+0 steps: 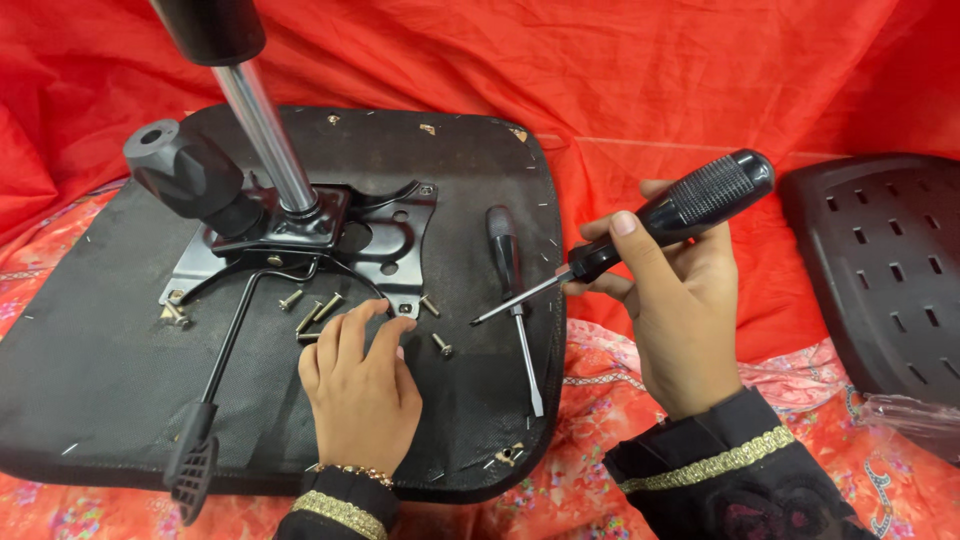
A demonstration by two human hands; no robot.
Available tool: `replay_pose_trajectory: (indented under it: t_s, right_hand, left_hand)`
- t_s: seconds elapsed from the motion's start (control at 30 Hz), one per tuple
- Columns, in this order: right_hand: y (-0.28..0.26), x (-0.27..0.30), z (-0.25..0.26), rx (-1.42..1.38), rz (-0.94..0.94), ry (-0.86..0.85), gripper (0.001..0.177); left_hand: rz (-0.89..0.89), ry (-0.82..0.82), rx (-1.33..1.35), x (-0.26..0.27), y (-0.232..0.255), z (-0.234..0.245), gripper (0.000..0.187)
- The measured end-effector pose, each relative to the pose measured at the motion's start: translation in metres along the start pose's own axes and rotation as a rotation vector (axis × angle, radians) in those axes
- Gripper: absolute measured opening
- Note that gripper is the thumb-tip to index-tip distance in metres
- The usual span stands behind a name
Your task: The person uses a screwdriver to tighten screws into a black upholstered chair base, securing the metal frame and pole. They repeatedly position and drive screws at multiple locations around the base, then place the screwdriver down.
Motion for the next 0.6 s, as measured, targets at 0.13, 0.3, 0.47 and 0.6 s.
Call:
replay_pose_trajectory:
  t_s: [0.13,0.3,0.47,0.6]
  right_hand:
    - [0.003,-0.010,0.015,-0.100,-0.002,-0.026,0.028]
    - [0.004,-0.027,0.031,-0.204,0.007,-0.040,0.024]
    - [0.007,-0.050,0.045,-0.064,0.031,0.048,0.025]
    - [0.018,-0.079,0.052,-0.069,0.036,0.056,0.030]
  left_hand:
    - [0.011,-0.031,0.006,-0.008,0.012,-0.012,0.029]
    - [-0.010,-0.064,0.035,-0.021,0.026,-0.021,0.024]
    - [0.019,-0.147,0.084,-0.043,0.037,-0.032,0.024]
    - [0.041,-0.275,0.089,-0.071,0.041,-0.046,0.029]
Point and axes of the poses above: each hand's wrist, its own x-axis away from the middle knuckle, its own z-axis out of the back of the hand, y = z × x, the point moved 3 cm from there along -x, towards the middle knuckle
